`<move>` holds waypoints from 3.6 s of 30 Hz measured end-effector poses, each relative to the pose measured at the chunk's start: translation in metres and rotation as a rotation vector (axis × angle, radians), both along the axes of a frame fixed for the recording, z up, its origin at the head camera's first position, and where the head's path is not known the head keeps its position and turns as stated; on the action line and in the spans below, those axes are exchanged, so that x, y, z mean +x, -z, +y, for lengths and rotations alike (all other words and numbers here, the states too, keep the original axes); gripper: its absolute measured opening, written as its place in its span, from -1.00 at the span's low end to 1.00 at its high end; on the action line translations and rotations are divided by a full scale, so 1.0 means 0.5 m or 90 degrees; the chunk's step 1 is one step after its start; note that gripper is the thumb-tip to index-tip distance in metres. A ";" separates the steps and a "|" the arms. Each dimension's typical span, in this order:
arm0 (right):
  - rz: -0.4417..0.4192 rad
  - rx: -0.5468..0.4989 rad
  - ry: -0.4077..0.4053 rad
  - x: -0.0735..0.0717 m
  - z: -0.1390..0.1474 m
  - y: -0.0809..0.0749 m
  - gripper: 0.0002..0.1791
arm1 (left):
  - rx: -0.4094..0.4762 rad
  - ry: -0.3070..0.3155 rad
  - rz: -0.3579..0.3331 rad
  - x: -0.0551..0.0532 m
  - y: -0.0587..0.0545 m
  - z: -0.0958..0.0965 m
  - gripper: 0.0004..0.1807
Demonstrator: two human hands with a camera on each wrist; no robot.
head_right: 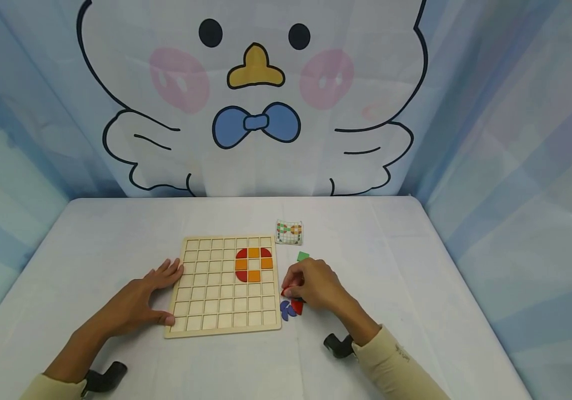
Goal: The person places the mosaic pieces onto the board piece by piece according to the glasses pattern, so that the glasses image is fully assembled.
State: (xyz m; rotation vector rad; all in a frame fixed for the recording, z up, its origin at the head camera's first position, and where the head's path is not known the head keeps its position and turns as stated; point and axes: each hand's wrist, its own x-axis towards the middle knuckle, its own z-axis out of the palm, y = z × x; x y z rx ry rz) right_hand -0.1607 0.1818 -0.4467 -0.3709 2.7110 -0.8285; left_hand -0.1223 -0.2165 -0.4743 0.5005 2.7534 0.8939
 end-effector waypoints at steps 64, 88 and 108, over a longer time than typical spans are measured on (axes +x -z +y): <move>0.095 -0.012 0.120 -0.028 -0.113 0.026 -0.82 | -0.013 -0.006 -0.001 0.001 0.003 0.002 0.27; 0.092 -0.011 0.141 -0.042 -0.063 0.015 -0.83 | -0.009 -0.008 -0.010 -0.004 0.003 0.004 0.27; 0.014 0.068 0.054 0.021 0.025 0.000 -0.83 | -0.019 -0.009 -0.010 -0.002 -0.002 0.005 0.29</move>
